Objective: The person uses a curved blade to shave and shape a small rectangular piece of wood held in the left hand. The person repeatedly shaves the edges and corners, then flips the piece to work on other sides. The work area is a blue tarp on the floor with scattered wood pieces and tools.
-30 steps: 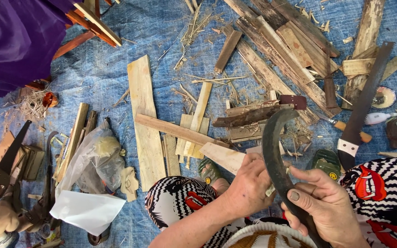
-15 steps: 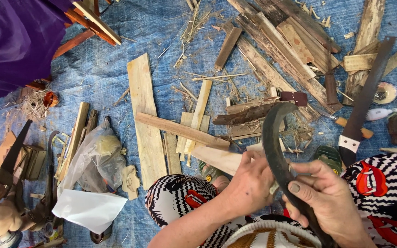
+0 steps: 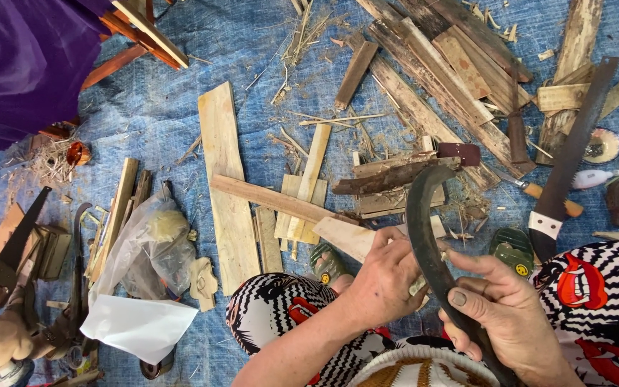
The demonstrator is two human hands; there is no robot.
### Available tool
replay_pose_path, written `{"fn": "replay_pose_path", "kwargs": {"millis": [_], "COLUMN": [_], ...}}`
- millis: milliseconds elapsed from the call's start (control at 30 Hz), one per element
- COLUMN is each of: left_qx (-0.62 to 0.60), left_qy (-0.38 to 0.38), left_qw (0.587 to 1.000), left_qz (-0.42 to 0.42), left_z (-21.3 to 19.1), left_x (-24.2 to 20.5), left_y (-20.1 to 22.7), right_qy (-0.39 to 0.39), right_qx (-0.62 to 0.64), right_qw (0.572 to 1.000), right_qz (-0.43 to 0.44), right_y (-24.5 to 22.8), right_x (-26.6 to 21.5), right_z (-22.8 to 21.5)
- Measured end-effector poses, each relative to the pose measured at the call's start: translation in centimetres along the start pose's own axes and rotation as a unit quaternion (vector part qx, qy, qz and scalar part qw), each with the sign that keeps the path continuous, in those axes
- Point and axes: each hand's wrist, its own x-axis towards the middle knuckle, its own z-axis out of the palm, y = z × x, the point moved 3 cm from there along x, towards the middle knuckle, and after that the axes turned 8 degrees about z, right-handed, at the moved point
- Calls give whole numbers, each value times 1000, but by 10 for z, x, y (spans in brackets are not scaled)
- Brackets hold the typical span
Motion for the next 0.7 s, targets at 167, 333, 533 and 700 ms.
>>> {"fn": "replay_pose_path", "kwargs": {"millis": [167,333,533,700], "left_qx": [8,-9,-45,-47], "left_qy": [-9,8,-2,-13], "left_qw": [1000,1000,999,999], "left_qz": [-16,3,-4,-1], "left_z": [0,-3,-11,-19], "left_x": [3,-1,6,8], "left_y": [-9,-9,7,16], "right_qy": [-30,-23,2,-10], "right_qx": [-4,8,-14,-1], "right_qw": [999,999,1000,1000], "right_qz": [24,29,10,7], "right_y": [-5,4,3,2], "right_x": [1,0,-5,-7], "right_z": [12,9,7,8]}}
